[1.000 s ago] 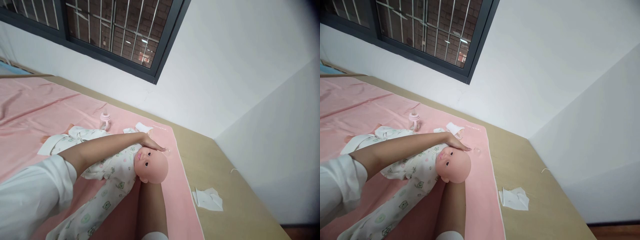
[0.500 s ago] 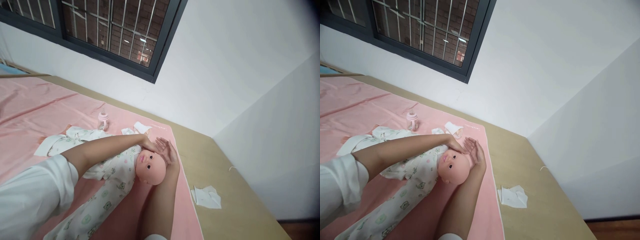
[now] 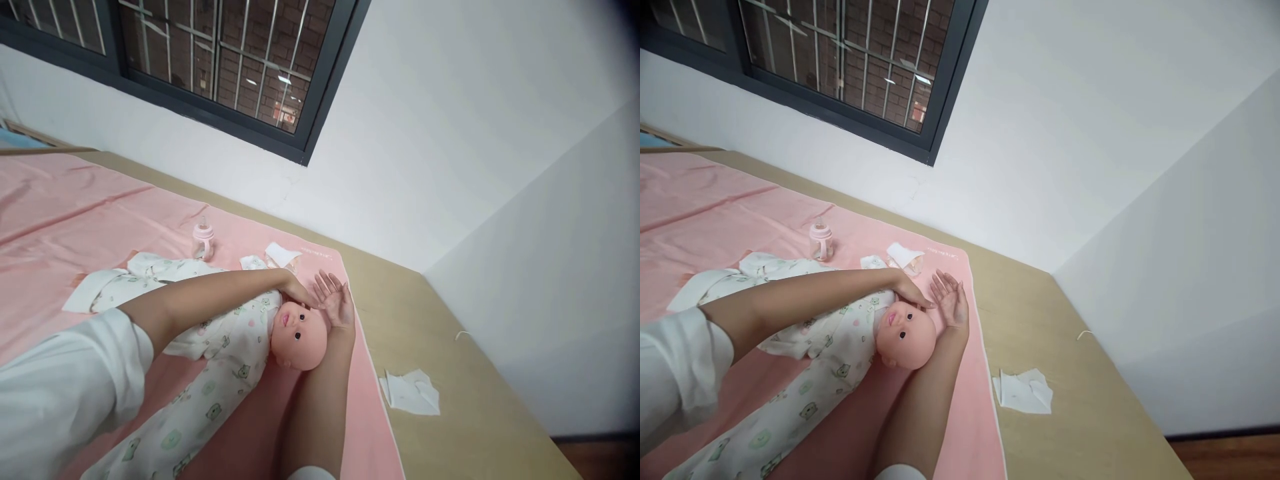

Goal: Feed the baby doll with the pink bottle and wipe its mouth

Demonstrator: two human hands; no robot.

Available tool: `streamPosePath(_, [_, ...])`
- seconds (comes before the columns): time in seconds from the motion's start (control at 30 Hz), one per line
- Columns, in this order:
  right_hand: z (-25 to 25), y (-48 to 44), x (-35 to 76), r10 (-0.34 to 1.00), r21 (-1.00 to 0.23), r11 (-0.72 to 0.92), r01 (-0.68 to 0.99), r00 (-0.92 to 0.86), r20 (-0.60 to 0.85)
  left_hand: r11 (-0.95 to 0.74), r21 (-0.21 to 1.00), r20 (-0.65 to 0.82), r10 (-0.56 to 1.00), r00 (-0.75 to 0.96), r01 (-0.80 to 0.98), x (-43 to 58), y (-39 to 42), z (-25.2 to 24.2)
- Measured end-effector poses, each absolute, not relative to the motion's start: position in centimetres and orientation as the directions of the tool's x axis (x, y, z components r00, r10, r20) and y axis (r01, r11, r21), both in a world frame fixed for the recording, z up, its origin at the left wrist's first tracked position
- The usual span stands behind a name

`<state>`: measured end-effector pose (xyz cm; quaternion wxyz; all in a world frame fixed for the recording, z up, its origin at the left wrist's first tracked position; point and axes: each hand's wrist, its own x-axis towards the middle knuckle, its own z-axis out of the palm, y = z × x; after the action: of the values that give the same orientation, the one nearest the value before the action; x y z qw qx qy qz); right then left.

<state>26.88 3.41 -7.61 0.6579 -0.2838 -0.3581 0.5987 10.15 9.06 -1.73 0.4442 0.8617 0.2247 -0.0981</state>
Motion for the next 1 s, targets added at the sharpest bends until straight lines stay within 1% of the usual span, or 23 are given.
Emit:
streamPosePath(0.07, [-7.8, 3.7, 26.7, 0.995, -0.822, 0.088, -0.563, 0.007, 0.102, -0.554, 0.674, -0.371, 0.319, 0.872, 0.489, 9.9, 9.6, -1.0])
streamPosePath(0.1, [-8.0, 3.8, 26.5, 0.997, -0.833, 0.062, -0.55, -0.002, 0.075, -0.584, 0.645, -0.348, 0.351, 0.869, 0.494, 9.7, 9.9, -0.7])
streamPosePath(0.17, [-8.3, 4.2, 26.2, 1.0, -0.85, -0.008, -0.527, -0.028, 0.007, -0.639, 0.574, -0.241, 0.464, 0.852, 0.511, 9.1, 10.8, -0.1])
streamPosePath(0.27, [-8.7, 4.6, 25.7, 0.994, -0.869, -0.108, -0.482, -0.059, -0.09, -0.684, 0.429, -0.047, 0.636, 0.77, 0.591, 7.8, 12.3, 0.1])
streamPosePath(0.33, [-8.9, 4.7, 25.5, 0.99, -0.887, -0.141, -0.441, -0.059, -0.127, -0.684, 0.34, 0.044, 0.697, 0.716, 0.645, 7.0, 13.0, -0.1])
streamPosePath(0.4, [-8.9, 4.7, 25.4, 0.988, -0.896, -0.154, -0.415, -0.045, -0.149, -0.68, 0.275, 0.083, 0.721, 0.688, 0.68, 6.3, 13.6, -0.5])
streamPosePath(0.5, [-9.0, 4.6, 25.2, 0.986, -0.901, -0.157, -0.404, -0.015, -0.165, -0.679, 0.212, 0.071, 0.728, 0.682, 0.703, 5.9, 13.9, -1.1])
streamPosePath(0.67, [-9.0, 4.5, 25.1, 0.985, -0.901, -0.152, -0.405, 0.009, -0.17, -0.677, 0.154, 0.018, 0.73, 0.683, 0.719, 6.0, 13.9, -1.4])
streamPosePath(0.87, [-8.7, 4.4, 24.8, 0.983, -0.898, -0.153, -0.414, 0.031, -0.182, -0.671, 0.123, -0.029, 0.734, 0.678, 0.731, 6.0, 13.9, -1.5])
streamPosePath(1.0, [-8.4, 4.2, 24.7, 0.981, -0.893, -0.155, -0.422, 0.04, -0.189, -0.668, 0.128, -0.057, 0.733, 0.678, 0.733, 5.9, 14.0, -1.8])
